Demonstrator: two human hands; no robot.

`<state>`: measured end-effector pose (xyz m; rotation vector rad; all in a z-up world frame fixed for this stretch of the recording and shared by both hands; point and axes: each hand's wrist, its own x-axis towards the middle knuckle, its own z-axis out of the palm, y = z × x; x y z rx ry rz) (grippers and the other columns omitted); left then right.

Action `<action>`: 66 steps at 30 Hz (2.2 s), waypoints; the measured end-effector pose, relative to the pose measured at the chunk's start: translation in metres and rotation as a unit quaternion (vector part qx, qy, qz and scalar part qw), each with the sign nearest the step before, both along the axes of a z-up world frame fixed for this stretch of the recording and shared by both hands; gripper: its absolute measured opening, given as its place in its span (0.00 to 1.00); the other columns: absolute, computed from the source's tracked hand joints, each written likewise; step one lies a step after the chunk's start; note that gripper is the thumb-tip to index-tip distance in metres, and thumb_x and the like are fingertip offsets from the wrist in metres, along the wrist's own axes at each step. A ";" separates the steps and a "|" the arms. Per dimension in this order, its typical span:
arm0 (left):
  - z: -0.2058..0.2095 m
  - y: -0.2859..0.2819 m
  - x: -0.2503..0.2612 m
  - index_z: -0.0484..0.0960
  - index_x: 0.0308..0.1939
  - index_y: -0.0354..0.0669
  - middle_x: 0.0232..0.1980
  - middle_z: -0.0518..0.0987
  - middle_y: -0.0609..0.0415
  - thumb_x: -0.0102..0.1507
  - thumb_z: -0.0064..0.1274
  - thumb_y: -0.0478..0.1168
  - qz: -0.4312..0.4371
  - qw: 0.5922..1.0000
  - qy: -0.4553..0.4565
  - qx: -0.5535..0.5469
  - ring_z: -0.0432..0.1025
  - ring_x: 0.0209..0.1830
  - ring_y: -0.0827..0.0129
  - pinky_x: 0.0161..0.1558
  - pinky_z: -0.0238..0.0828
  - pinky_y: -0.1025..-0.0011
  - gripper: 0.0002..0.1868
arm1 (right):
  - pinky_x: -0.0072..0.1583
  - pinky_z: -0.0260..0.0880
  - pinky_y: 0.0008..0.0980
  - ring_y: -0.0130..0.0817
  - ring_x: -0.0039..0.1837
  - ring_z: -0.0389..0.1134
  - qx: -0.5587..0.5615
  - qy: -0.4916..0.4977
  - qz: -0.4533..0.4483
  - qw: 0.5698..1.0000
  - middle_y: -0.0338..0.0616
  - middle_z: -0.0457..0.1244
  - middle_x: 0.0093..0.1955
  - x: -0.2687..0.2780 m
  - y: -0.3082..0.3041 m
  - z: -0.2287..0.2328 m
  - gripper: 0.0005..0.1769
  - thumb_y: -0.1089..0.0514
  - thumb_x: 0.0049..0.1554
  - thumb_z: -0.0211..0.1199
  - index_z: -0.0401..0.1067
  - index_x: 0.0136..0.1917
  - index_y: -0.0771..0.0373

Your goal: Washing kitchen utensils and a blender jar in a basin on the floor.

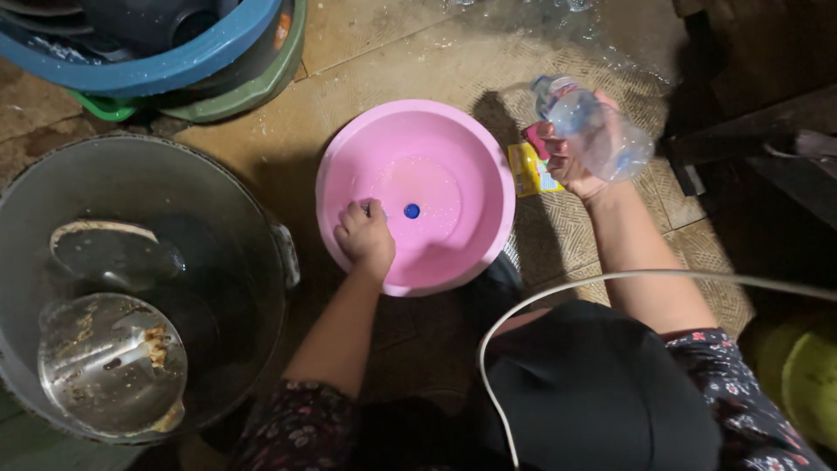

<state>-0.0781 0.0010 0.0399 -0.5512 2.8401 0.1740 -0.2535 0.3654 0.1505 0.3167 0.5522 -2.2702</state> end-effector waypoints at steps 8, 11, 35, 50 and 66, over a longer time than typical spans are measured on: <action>-0.072 -0.002 -0.010 0.70 0.68 0.45 0.82 0.52 0.49 0.65 0.37 0.43 -0.125 0.969 0.012 -0.213 0.50 0.77 0.53 0.70 0.37 0.38 0.26 | 0.39 0.70 0.27 0.32 0.41 0.67 0.009 0.024 -0.031 0.999 0.49 0.63 0.49 0.007 0.013 -0.022 0.32 0.29 0.67 0.52 0.65 0.62 0.60; -0.052 0.010 -0.015 0.71 0.68 0.47 0.80 0.54 0.48 0.67 0.38 0.42 -0.223 0.965 0.024 -0.139 0.50 0.77 0.47 0.72 0.37 0.38 0.24 | 0.44 0.74 0.31 0.38 0.45 0.70 0.056 0.037 -0.011 0.998 0.54 0.64 0.53 0.004 0.013 -0.049 0.35 0.29 0.68 0.54 0.62 0.66 0.63; 0.048 0.145 -0.006 0.80 0.57 0.51 0.51 0.79 0.51 0.61 0.61 0.49 -0.149 0.865 0.267 0.397 0.68 0.57 0.55 0.63 0.54 0.54 0.22 | 0.75 0.62 0.41 0.44 0.73 0.63 0.684 0.408 -0.216 0.565 0.53 0.59 0.71 0.140 0.012 -0.101 0.48 0.63 0.55 0.75 0.50 0.79 0.68; 0.069 0.217 0.011 0.79 0.54 0.47 0.48 0.80 0.53 0.59 0.58 0.43 -0.301 0.874 0.249 0.289 0.68 0.62 0.54 0.71 0.54 0.48 0.19 | 0.73 0.63 0.43 0.47 0.72 0.62 0.724 0.354 -0.239 0.542 0.60 0.58 0.72 0.159 0.071 -0.156 0.54 0.58 0.56 0.78 0.44 0.80 0.72; 0.066 0.137 0.028 0.71 0.69 0.49 0.76 0.59 0.43 0.51 0.53 0.31 -0.202 0.945 0.165 0.199 0.49 0.77 0.49 0.73 0.40 0.41 0.39 | 0.79 0.49 0.47 0.48 0.80 0.51 0.643 0.367 -0.242 0.628 0.62 0.48 0.79 0.165 0.055 -0.133 0.66 0.60 0.51 0.75 0.28 0.83 0.71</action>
